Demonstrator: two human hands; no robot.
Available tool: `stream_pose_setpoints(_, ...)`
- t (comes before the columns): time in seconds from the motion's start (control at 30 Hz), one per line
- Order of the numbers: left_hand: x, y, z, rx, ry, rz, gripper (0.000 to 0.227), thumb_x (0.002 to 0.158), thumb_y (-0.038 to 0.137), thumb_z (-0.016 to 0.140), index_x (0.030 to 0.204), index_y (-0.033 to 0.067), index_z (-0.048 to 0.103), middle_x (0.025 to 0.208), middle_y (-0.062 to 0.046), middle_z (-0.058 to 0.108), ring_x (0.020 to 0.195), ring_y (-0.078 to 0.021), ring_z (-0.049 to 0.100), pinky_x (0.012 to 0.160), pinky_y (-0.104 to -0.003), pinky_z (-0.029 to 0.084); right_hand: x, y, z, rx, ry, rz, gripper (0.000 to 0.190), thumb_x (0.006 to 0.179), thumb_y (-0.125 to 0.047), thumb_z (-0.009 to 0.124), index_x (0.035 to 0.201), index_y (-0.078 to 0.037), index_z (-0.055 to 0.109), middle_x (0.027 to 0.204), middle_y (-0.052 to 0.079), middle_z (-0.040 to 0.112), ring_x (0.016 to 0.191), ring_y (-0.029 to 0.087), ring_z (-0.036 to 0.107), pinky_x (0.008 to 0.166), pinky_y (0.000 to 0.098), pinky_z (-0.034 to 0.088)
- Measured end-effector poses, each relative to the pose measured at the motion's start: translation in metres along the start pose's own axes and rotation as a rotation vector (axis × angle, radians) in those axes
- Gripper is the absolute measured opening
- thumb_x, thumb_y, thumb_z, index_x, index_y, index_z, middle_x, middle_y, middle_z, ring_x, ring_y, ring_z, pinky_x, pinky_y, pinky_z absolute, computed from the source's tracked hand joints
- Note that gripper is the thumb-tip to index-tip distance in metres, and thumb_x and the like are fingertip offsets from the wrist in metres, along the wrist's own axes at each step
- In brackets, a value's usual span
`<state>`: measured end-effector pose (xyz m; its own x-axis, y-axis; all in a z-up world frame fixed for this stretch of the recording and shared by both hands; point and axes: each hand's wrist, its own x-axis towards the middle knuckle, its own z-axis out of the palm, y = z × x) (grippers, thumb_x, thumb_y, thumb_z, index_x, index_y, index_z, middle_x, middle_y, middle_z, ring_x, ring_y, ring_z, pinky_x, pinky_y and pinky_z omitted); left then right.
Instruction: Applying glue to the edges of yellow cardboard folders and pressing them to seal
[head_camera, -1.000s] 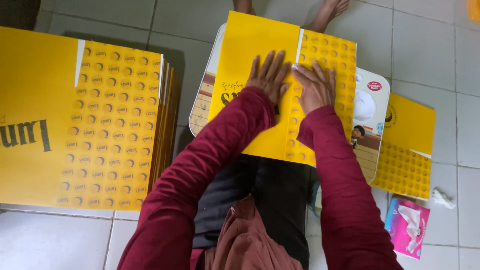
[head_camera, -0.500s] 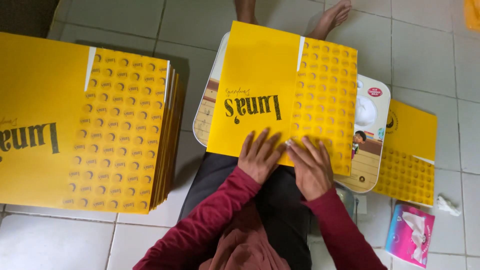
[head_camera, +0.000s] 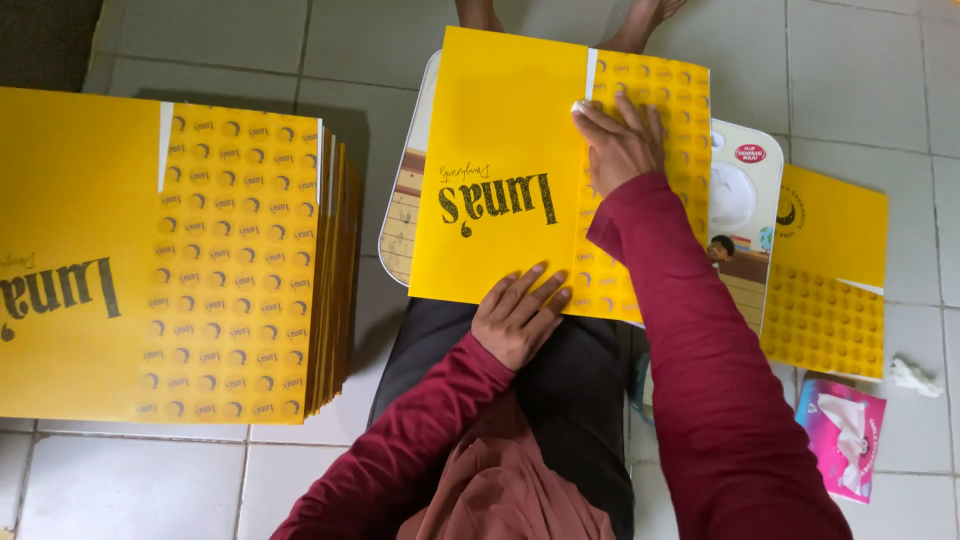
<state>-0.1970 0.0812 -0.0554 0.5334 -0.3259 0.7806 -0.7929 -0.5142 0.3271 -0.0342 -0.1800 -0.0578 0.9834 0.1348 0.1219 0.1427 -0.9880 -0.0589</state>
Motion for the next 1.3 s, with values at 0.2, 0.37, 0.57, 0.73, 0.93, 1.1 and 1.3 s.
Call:
stream_pose_setpoints(0.2,0.008,0.006,-0.002,-0.055,0.145,0.013,0.005,0.096,0.025,0.073,0.099,0.0252,0.077,0.112,0.003,0.075,0.109,-0.0225,0.072,0.095,-0.038,0.051,-0.122,-0.021,0.000,0.337,0.156,-0.243,0.033,0.098,-0.003,0.057,0.127,-0.008,0.073,0.126,0.014,0.071,0.128,0.040,0.060,0.108,0.0492,0.049)
stream_pose_setpoints(0.37,0.012,0.005,-0.005,-0.067,0.136,0.059,0.012,0.099,0.020,0.068,0.092,0.0240,0.077,0.104,0.002,0.073,0.100,-0.0210,0.071,0.086,-0.036,0.052,-0.189,-0.080,-0.075,0.359,0.159,-0.316,0.027,0.099,-0.004,0.058,0.119,-0.005,0.075,0.116,0.013,0.073,0.117,0.036,0.067,0.106,0.0505,0.053)
stream_pose_setpoints(0.57,0.017,0.005,-0.004,-0.096,0.141,0.053,0.023,0.103,0.013,0.060,0.090,0.0214,0.077,0.101,0.001,0.073,0.099,-0.0198,0.071,0.081,-0.033,0.053,-0.135,-0.049,-0.041,0.068,0.236,-0.304,0.026,0.101,-0.008,0.059,0.120,-0.013,0.076,0.121,0.005,0.073,0.123,0.034,0.063,0.100,0.0512,0.052)
stream_pose_setpoints(0.73,0.009,0.003,-0.003,-0.092,0.158,0.053,0.027,0.106,0.016,0.055,0.087,0.0217,0.074,0.101,0.002,0.073,0.100,-0.0179,0.071,0.081,-0.033,0.053,-0.052,-0.010,-0.010,-0.096,0.099,-0.128,0.034,0.105,-0.014,0.059,0.136,-0.023,0.071,0.144,-0.003,0.067,0.140,0.032,0.051,0.104,0.0524,0.044)
stream_pose_setpoints(0.93,0.000,-0.005,-0.003,-0.043,-0.009,0.177,0.025,0.108,0.014,0.054,0.125,0.0196,0.072,0.120,0.004,0.072,0.116,-0.0168,0.069,0.094,-0.033,0.047,-0.080,-0.049,-0.033,0.045,0.013,0.007,0.062,0.094,0.014,0.055,0.149,-0.012,0.057,0.154,0.011,0.056,0.145,0.043,0.040,0.116,0.0600,0.033)
stream_pose_setpoints(1.1,0.009,-0.001,-0.001,-0.125,0.152,0.097,0.036,0.108,0.023,0.050,0.080,0.0182,0.071,0.099,0.003,0.074,0.099,-0.0192,0.071,0.085,-0.032,0.053,-0.212,-0.090,-0.044,0.082,0.094,-0.202,0.040,0.100,-0.012,0.055,0.138,-0.016,0.067,0.144,0.004,0.065,0.143,0.036,0.050,0.115,0.0503,0.038)
stream_pose_setpoints(1.3,0.002,-0.003,0.004,-0.119,0.084,0.063,0.036,0.109,0.025,0.048,0.082,0.0195,0.071,0.103,0.002,0.073,0.103,-0.0185,0.071,0.088,-0.034,0.051,-0.194,-0.090,-0.066,0.064,0.104,-0.167,0.035,0.097,-0.011,0.060,0.129,-0.018,0.073,0.137,0.001,0.070,0.141,0.041,0.052,0.112,0.0663,0.036)
